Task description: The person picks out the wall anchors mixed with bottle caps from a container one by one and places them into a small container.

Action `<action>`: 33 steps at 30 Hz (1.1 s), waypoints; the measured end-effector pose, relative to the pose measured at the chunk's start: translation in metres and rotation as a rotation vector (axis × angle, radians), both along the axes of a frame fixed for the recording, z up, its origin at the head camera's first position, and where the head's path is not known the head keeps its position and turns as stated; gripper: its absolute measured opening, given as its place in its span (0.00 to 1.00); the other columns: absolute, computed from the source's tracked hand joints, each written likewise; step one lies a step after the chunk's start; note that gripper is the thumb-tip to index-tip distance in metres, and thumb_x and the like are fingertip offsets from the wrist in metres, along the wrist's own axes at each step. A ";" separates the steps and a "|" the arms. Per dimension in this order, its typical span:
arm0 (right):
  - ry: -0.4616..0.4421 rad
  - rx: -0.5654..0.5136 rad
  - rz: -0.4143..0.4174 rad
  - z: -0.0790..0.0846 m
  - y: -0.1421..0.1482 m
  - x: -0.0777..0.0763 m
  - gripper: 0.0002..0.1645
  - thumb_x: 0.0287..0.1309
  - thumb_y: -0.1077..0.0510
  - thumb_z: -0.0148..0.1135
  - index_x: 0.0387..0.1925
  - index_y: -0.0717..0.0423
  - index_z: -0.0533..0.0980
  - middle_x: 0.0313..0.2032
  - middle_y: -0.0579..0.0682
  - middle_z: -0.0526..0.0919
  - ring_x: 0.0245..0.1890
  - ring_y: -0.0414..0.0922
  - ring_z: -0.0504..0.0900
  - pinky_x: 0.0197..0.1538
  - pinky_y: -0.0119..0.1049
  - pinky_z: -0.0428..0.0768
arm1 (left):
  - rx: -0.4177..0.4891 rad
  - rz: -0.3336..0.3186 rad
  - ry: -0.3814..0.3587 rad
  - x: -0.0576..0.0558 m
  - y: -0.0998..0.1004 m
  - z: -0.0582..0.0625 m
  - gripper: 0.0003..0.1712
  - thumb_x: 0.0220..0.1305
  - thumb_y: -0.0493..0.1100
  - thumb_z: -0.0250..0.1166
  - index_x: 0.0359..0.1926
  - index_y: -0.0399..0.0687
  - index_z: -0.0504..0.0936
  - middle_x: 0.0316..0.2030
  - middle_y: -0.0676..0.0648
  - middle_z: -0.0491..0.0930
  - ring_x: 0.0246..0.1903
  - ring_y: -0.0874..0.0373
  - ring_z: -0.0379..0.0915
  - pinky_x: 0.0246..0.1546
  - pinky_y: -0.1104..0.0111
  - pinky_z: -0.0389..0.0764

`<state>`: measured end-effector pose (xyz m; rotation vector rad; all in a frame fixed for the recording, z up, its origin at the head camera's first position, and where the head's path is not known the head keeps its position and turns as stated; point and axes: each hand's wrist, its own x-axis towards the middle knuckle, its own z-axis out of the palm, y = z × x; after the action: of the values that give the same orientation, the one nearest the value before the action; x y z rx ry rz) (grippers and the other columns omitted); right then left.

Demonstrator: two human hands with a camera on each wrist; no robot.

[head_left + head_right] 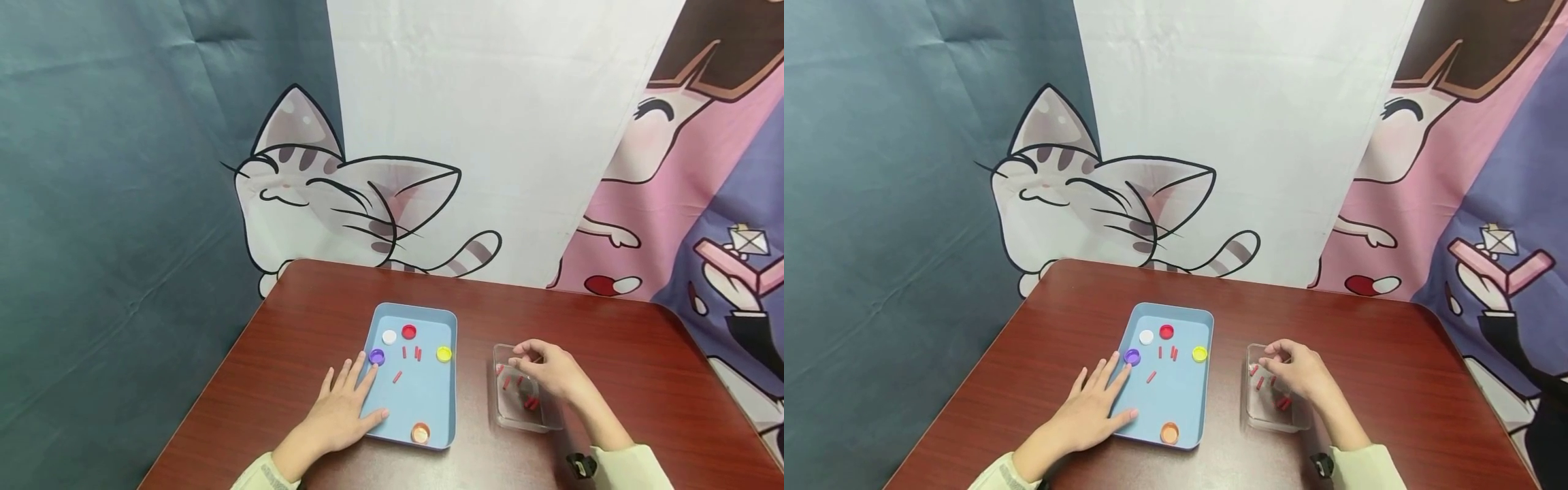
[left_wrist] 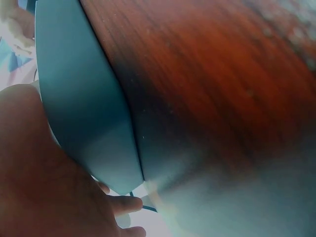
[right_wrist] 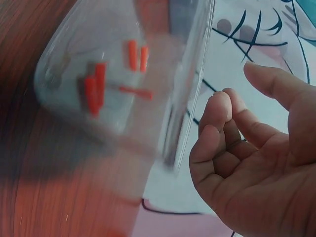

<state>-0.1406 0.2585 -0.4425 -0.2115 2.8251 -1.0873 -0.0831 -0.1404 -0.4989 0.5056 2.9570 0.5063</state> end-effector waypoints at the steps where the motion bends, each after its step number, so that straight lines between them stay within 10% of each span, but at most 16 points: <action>1: -0.007 -0.013 0.005 0.001 -0.004 0.000 0.19 0.62 0.50 0.71 0.47 0.59 0.81 0.30 0.46 0.79 0.32 0.41 0.76 0.33 0.33 0.74 | -0.001 0.000 0.002 0.000 0.000 0.000 0.48 0.68 0.70 0.57 0.78 0.49 0.60 0.80 0.40 0.47 0.77 0.34 0.45 0.71 0.34 0.45; 33: 0.026 -0.155 0.028 -0.020 -0.129 -0.007 0.15 0.53 0.58 0.76 0.42 0.56 0.83 0.28 0.42 0.78 0.30 0.38 0.76 0.33 0.32 0.74 | -0.014 0.000 -0.013 0.000 0.001 0.003 0.48 0.68 0.72 0.54 0.79 0.49 0.59 0.80 0.40 0.45 0.77 0.35 0.44 0.72 0.34 0.45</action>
<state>-0.1473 0.1297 -0.4623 -0.2791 2.7523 -1.3069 -0.0832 -0.1398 -0.4963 0.4991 2.9464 0.4872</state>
